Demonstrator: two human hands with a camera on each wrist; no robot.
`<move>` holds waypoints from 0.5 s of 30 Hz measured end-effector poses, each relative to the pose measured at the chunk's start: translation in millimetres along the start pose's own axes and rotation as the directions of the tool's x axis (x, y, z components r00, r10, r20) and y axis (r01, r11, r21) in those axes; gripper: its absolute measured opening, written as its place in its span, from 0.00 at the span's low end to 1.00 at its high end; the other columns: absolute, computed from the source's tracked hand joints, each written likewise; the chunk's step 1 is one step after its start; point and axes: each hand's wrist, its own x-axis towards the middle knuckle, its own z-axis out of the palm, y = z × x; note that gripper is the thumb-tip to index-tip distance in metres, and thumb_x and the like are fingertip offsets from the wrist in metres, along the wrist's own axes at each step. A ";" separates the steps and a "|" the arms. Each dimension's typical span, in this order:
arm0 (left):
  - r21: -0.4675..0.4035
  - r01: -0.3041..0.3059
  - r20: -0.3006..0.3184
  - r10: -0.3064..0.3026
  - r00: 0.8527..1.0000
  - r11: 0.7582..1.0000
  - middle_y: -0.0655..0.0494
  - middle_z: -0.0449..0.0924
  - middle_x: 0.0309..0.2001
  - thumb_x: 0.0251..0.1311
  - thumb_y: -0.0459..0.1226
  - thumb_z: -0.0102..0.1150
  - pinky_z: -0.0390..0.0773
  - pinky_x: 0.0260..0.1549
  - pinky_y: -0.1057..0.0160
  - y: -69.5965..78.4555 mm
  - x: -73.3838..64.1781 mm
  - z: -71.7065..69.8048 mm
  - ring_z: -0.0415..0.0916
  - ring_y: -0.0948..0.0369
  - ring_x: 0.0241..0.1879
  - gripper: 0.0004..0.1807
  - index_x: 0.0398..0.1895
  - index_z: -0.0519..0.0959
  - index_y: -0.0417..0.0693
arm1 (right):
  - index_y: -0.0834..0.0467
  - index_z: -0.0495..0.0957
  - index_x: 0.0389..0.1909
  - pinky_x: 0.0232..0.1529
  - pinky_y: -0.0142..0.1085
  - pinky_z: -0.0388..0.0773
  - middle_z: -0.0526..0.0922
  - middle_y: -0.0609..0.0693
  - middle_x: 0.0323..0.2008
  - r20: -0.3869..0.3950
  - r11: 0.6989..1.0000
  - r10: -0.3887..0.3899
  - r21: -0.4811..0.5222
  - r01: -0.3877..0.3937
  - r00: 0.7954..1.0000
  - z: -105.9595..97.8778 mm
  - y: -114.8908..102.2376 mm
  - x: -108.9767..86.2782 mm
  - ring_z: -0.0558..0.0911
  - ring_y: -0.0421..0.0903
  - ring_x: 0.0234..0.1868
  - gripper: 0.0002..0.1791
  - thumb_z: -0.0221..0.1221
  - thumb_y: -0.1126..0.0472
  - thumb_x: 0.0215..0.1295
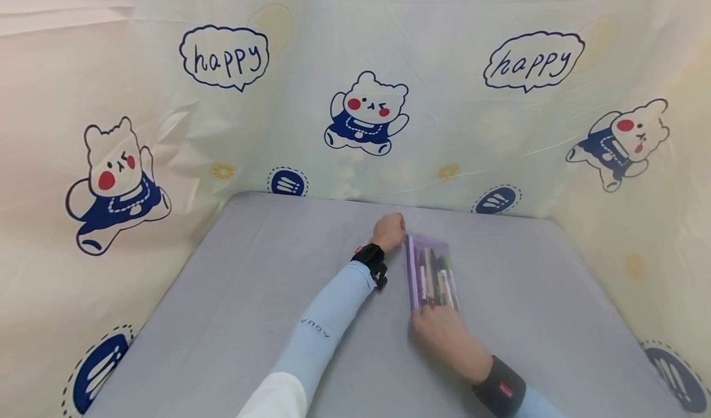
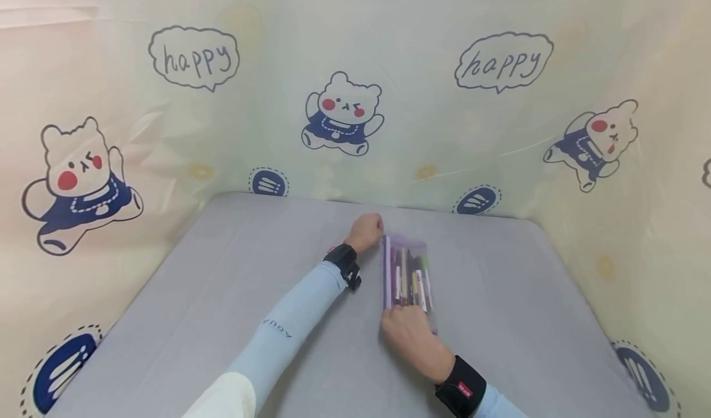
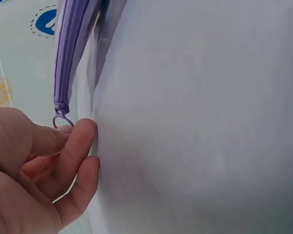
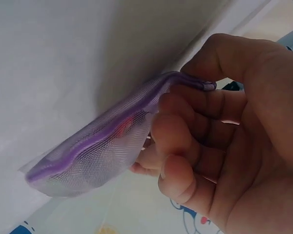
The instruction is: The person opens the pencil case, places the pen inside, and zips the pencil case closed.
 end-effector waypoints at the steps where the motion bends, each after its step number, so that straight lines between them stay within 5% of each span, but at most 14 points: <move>1: 0.006 -0.005 -0.005 0.005 1.000 1.000 0.55 0.83 0.32 0.64 0.32 0.53 0.75 0.27 0.64 0.8 0.2 -0.8 0.78 0.60 0.28 0.05 0.33 0.79 0.47 | 0.58 0.75 0.20 0.12 0.30 0.58 0.72 0.47 0.14 -0.007 1.000 0.005 -0.003 -0.005 1.000 0.5 -0.2 1.2 0.63 0.39 0.12 0.11 0.68 0.59 0.49; 7: 0.094 -0.037 0.016 0.035 0.999 0.995 0.55 0.81 0.30 0.64 0.34 0.52 0.73 0.24 0.63 6.5 -11.4 -8.4 0.74 0.61 0.26 0.05 0.33 0.78 0.45 | 0.58 0.73 0.18 0.11 0.30 0.58 0.71 0.47 0.13 0.022 1.000 0.026 -0.001 -0.026 0.999 -0.5 -0.2 1.8 0.62 0.39 0.12 0.14 0.68 0.57 0.50; 11: 0.142 -0.068 0.003 0.069 0.998 0.987 0.55 0.77 0.25 0.67 0.37 0.47 0.68 0.18 0.64 14.2 -29.4 -32.2 0.69 0.62 0.21 0.08 0.33 0.76 0.46 | 0.58 0.76 0.21 0.13 0.30 0.61 0.72 0.47 0.15 0.125 0.994 0.058 0.084 -0.069 0.990 -5.8 5.4 7.5 0.64 0.39 0.14 0.13 0.67 0.54 0.54; 15: 0.231 -0.140 -0.074 0.161 0.984 0.963 0.57 0.71 0.21 0.70 0.38 0.44 0.64 0.15 0.66 22.2 -48.2 -60.8 0.65 0.64 0.19 0.11 0.30 0.74 0.47 | 0.57 0.78 0.27 0.18 0.33 0.65 0.74 0.48 0.19 0.196 0.958 0.129 0.227 -0.173 0.972 -15.4 20.4 25.3 0.67 0.40 0.18 0.12 0.65 0.52 0.59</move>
